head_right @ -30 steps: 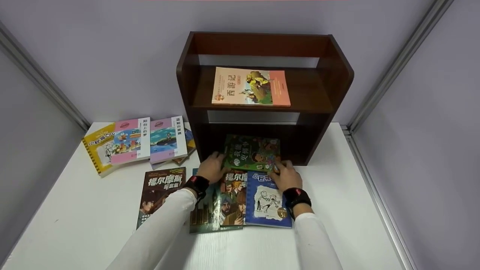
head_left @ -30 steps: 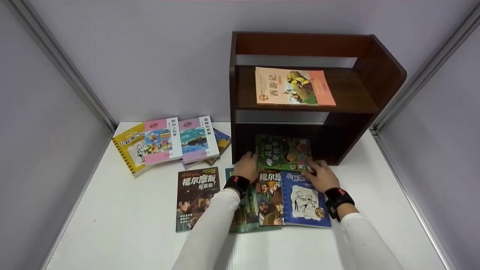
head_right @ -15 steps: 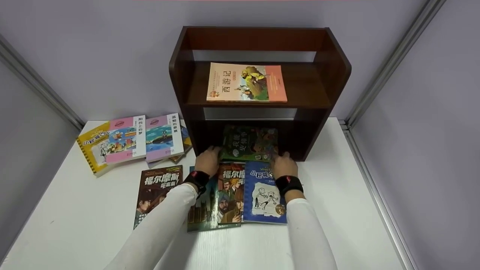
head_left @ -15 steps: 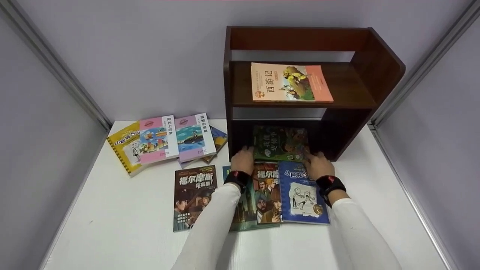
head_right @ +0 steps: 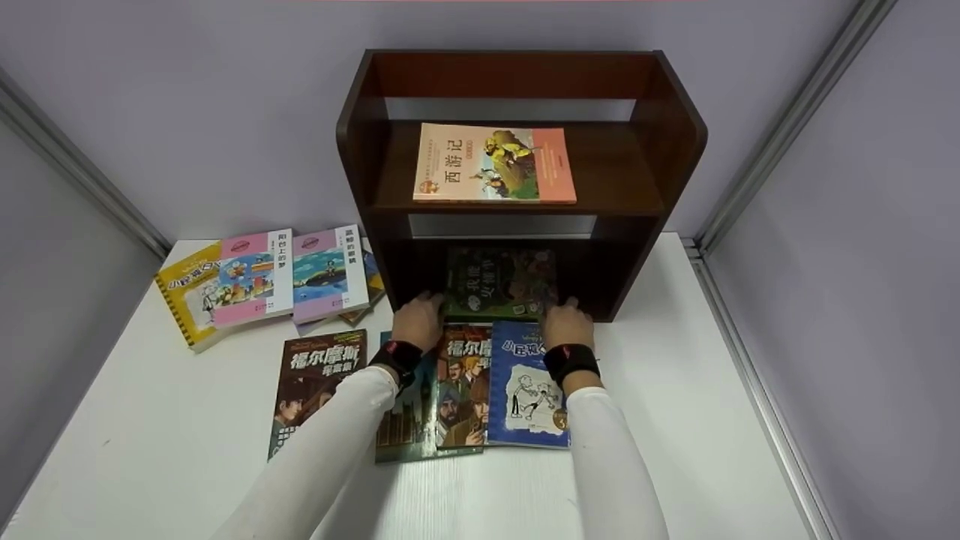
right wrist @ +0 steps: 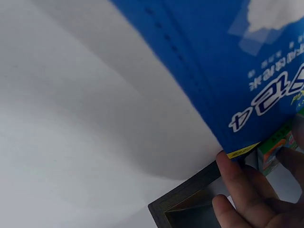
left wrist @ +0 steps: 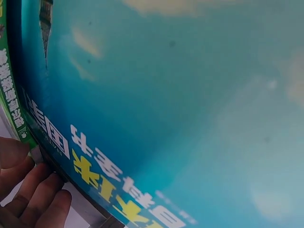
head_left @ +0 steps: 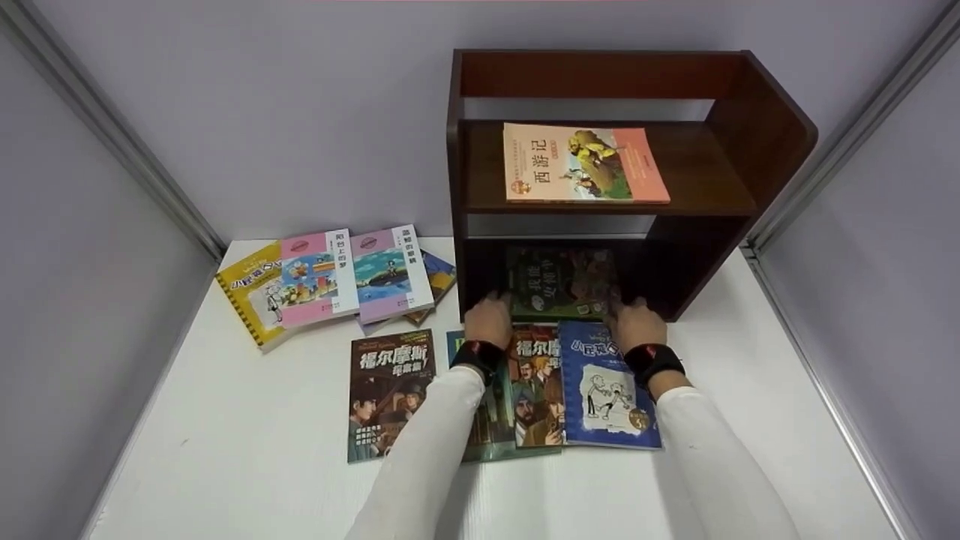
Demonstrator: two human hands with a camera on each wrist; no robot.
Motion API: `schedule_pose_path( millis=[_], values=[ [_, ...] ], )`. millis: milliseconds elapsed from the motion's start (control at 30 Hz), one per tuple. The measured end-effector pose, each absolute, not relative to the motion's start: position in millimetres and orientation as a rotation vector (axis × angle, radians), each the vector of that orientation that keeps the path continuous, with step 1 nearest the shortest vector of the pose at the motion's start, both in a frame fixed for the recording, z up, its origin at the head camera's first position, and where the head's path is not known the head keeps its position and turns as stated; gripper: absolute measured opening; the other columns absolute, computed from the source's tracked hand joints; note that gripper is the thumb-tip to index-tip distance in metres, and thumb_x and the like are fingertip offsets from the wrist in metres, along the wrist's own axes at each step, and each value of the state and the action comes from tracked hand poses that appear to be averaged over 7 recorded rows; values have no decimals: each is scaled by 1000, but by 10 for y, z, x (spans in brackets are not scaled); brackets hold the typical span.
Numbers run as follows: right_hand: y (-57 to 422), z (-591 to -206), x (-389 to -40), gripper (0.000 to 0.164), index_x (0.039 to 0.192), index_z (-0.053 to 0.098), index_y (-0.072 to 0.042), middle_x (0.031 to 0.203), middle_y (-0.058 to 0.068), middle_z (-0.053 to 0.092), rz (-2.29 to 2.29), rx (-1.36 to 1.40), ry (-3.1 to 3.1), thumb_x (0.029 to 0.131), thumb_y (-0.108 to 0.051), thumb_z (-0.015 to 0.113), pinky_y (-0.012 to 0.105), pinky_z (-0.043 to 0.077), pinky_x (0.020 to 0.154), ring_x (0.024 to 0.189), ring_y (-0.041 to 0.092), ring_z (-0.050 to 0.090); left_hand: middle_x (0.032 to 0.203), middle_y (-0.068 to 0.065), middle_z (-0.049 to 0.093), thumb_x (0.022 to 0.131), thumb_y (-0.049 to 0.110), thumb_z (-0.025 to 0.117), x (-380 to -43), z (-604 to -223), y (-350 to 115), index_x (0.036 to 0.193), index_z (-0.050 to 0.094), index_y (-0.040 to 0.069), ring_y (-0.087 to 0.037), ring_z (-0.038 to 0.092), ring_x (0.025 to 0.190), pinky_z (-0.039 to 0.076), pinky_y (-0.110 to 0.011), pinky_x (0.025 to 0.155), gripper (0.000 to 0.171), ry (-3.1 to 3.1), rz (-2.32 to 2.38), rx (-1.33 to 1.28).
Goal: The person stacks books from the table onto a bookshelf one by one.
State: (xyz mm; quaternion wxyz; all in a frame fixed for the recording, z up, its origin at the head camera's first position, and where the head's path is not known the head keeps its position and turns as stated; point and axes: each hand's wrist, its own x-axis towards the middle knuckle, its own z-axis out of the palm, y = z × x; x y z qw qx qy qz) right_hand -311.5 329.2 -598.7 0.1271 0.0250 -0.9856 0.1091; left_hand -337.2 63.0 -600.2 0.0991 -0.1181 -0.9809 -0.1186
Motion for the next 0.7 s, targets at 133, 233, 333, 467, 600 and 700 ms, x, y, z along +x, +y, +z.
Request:
schedule_pose_path(
  millis=[133, 233, 333, 467, 600, 700],
  values=[
    [3253, -5983, -3134, 42, 134, 64, -6, 88, 32, 61, 276, 41, -2871, 97, -26, 69, 61, 51, 51, 62, 49, 62, 112, -8, 73, 95, 13, 68, -3374, -5981, 638, 108, 78, 12, -29, 72, 76, 61, -44, 61, 16, -2912, -361, -312],
    [3255, -6006, -3142, 37, 127, 67, -5, 87, 31, 61, 254, 26, -2863, 97, -26, 69, 59, 51, 49, 60, 47, 62, 111, -7, 73, 96, 12, 67, -3366, -5990, 654, 100, 79, 11, -29, 72, 75, 61, -44, 61, 13, -2905, -349, -299],
    [3269, -6022, -3157, 36, 126, 67, -6, 86, 32, 61, 260, 31, -2848, 97, -26, 69, 59, 50, 48, 59, 47, 62, 107, -7, 73, 98, 12, 65, -3363, -6022, 669, 94, 79, 11, -28, 71, 73, 60, -43, 59, 15, -2874, -321, -296],
    [3278, -6024, -3170, 29, 115, 71, -3, 86, 31, 61, 264, 29, -2852, 97, -26, 69, 59, 50, 47, 58, 46, 62, 99, -6, 73, 97, 12, 66, -3362, -6058, 668, 85, 78, 11, -26, 70, 68, 59, -42, 55, 17, -2822, -312, -284],
    [3278, -6017, -3177, 28, 96, 74, 1, 86, 31, 61, 254, 8, -2873, 97, -26, 69, 59, 52, 49, 60, 47, 63, 84, -6, 71, 95, 12, 68, -3360, -6062, 669, 78, 76, 10, -25, 68, 62, 58, -41, 51, 20, -2796, -299, -265],
    [3272, -6014, -3181, 32, 89, 73, 2, 86, 32, 61, 256, -2, -2867, 97, -28, 68, 61, 52, 50, 62, 49, 63, 75, -6, 70, 95, 13, 67, -3356, -6052, 672, 75, 75, 10, -24, 67, 58, 57, -40, 49, 21, -2791, -295, -253]
  ],
)
